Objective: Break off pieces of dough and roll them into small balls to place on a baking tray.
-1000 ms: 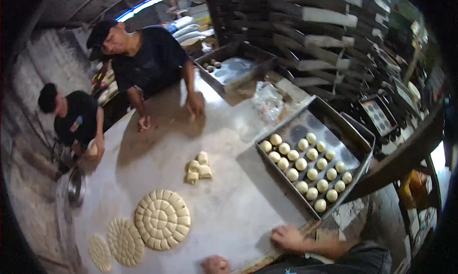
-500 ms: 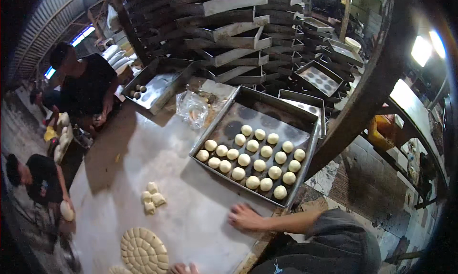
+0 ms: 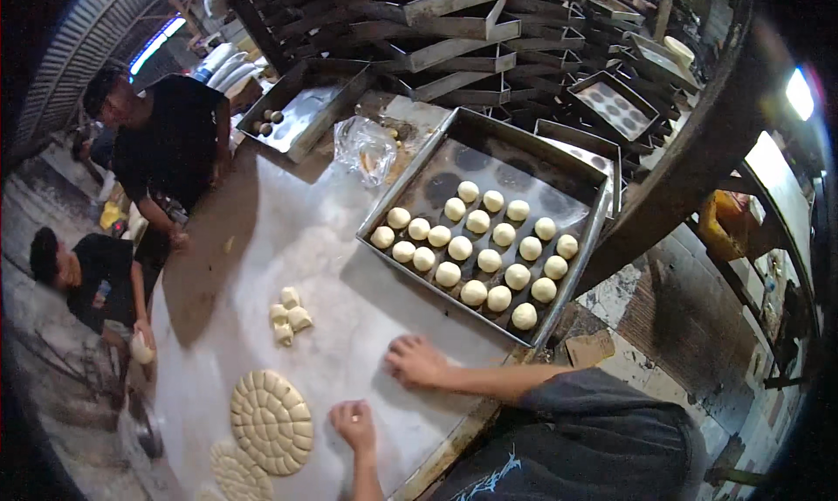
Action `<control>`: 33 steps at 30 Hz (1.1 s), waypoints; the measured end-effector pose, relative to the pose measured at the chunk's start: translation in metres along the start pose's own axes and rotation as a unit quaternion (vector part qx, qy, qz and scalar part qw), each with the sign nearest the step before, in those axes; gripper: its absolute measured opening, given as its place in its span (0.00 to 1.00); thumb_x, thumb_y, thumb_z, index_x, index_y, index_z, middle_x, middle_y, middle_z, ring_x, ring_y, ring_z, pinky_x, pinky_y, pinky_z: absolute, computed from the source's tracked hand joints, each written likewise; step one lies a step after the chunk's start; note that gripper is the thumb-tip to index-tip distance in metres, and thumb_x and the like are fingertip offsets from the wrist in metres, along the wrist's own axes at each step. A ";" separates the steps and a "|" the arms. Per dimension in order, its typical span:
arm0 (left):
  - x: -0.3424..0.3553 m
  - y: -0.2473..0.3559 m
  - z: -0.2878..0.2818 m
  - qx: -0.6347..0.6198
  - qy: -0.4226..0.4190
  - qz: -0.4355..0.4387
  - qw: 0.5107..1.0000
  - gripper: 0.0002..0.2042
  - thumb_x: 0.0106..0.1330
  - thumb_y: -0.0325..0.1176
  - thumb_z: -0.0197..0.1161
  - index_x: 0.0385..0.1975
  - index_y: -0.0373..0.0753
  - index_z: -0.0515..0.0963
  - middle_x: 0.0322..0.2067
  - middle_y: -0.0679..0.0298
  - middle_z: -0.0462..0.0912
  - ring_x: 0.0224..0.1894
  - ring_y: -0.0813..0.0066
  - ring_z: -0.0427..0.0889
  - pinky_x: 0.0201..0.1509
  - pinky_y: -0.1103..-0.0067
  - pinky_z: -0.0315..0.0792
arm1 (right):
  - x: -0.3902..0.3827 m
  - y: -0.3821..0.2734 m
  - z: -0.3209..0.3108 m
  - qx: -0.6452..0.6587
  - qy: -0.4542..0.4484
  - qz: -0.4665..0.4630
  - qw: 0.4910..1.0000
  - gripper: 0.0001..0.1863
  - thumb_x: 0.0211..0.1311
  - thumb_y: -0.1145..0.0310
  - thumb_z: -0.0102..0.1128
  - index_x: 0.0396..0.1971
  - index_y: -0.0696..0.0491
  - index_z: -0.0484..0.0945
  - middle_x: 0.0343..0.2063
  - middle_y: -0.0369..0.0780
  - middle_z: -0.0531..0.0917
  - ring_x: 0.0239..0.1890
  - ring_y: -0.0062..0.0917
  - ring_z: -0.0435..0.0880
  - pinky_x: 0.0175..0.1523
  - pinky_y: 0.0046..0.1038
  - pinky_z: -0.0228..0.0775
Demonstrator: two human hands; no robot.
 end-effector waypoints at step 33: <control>0.297 0.328 0.227 -0.048 -0.143 0.182 0.972 0.16 0.56 0.34 0.63 0.44 0.41 0.73 0.45 0.53 0.75 0.53 0.56 0.70 0.56 0.64 0.64 | -0.101 0.061 -0.259 0.161 0.241 0.278 0.916 0.23 0.56 0.70 0.61 0.53 0.58 0.70 0.50 0.51 0.74 0.54 0.44 0.73 0.58 0.36 0.64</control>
Point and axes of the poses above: each hand's wrist, its own x-axis towards the middle knuckle, its own z-axis out of the palm, y = z × x, the point moved 3 cm from there along x, towards the middle knuckle
